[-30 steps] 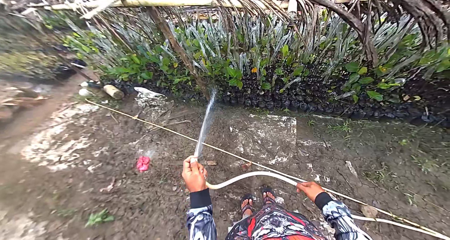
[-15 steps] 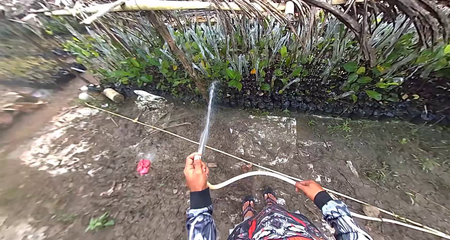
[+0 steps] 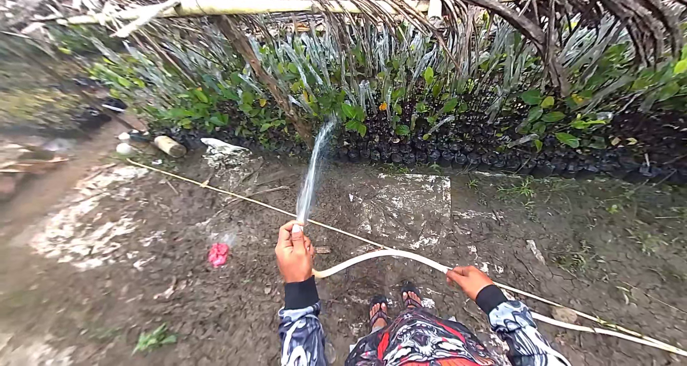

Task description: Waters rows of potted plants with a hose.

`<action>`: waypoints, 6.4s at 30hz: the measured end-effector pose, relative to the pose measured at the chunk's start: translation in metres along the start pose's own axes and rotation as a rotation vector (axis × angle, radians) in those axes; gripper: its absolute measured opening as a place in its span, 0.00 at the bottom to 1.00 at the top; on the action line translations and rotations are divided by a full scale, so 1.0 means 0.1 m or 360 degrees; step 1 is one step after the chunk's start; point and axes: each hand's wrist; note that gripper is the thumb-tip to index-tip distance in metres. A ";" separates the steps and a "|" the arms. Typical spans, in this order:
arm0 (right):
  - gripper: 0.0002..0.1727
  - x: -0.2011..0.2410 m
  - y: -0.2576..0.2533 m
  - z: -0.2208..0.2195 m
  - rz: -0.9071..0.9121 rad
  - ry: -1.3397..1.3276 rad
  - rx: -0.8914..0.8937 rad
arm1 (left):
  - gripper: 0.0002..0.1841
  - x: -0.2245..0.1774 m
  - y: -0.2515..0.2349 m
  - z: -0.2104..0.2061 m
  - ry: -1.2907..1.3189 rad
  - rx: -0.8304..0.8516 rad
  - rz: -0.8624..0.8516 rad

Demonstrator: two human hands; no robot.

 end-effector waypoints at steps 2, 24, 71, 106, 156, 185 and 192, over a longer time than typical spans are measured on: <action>0.25 0.05 0.02 0.04 0.0003 0.0040 0.0014 | 0.12 0.06 -0.01 0.01 -0.0078 0.0012 0.0050; 0.24 0.02 0.00 0.08 0.0064 0.0125 0.0018 | 0.11 0.09 0.23 0.03 -0.0124 0.0057 0.0008; 0.28 1.18 0.42 -0.49 0.0058 0.0304 -0.0028 | 0.13 -0.15 -0.53 0.78 -0.0396 0.0281 -0.0298; 0.29 1.77 -1.10 0.85 0.0404 0.0178 0.0082 | 0.15 -0.61 -2.23 -0.78 -0.0863 0.0388 -0.0415; 0.27 1.78 -1.10 1.11 0.0405 -0.0064 -0.0071 | 0.16 -1.67 -2.88 -2.10 -0.1265 0.0529 -0.0439; 0.28 1.72 -0.98 0.90 0.0401 -0.0079 -0.0088 | 0.15 -1.72 -2.80 -1.91 -0.1198 0.0582 -0.0440; 0.28 1.69 -0.98 0.86 0.0421 -0.0063 -0.0080 | 0.14 -1.65 -2.78 -1.86 -0.1195 0.0572 -0.0421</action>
Point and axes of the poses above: each hand's wrist, its own y-axis away from the middle knuckle, its own z-axis out of the back of the hand, x = y × z, and after that the axes turned 5 degrees about z, right-handed
